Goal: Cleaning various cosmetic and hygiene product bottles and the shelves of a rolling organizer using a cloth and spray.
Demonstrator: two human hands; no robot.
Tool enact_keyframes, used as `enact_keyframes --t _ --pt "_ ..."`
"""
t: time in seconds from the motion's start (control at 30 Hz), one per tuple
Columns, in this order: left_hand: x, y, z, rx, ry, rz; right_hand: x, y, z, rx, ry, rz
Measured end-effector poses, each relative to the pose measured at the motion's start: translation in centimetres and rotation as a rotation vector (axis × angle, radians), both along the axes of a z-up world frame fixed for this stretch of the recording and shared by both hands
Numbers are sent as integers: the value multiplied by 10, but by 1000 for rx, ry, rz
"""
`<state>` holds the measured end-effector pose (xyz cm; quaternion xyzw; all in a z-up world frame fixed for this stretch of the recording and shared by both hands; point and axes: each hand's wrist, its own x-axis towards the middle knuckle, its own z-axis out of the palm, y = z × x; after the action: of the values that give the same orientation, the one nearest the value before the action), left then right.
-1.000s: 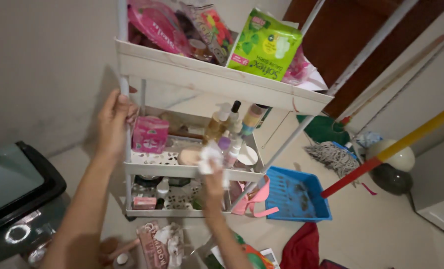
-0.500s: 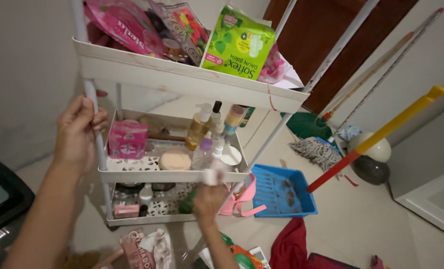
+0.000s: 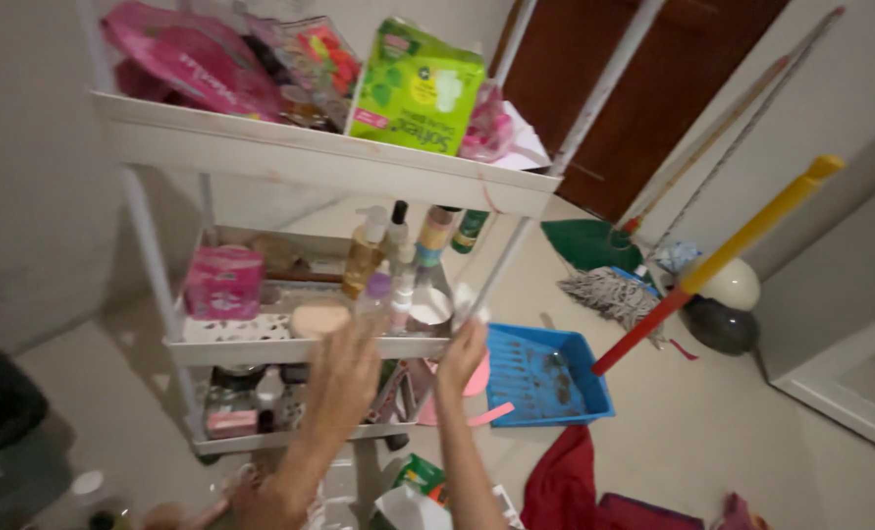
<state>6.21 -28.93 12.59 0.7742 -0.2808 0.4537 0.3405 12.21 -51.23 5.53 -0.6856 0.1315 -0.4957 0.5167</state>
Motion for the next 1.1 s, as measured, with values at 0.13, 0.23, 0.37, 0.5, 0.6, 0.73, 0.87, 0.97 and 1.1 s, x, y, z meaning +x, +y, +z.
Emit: enact_keyframes --t 0.13,0.23,0.37,0.5,0.6,0.73,0.87,0.97,1.1 --pt "17 -45 -23 126 99 -13 -8 -13 -4 -43 66 128" --pt "17 -48 -18 105 172 -62 -11 -41 25 65 131 413" --pt "23 -52 -28 53 314 -13 24 -77 84 406 176 718" --pt "12 -52 -15 54 316 -4 11 -68 206 431 28 794" --pt "11 -53 -13 62 277 -5 -4 -54 224 496 48 880" --pt "9 -53 -12 55 263 19 41 -98 42 118 26 609" --pt "10 -53 -16 75 266 38 -31 -44 24 -305 368 304" --pt "9 -53 -16 62 272 25 -50 -27 60 -263 112 406" --pt "16 -58 -22 79 299 53 -3 -51 134 -45 147 312"
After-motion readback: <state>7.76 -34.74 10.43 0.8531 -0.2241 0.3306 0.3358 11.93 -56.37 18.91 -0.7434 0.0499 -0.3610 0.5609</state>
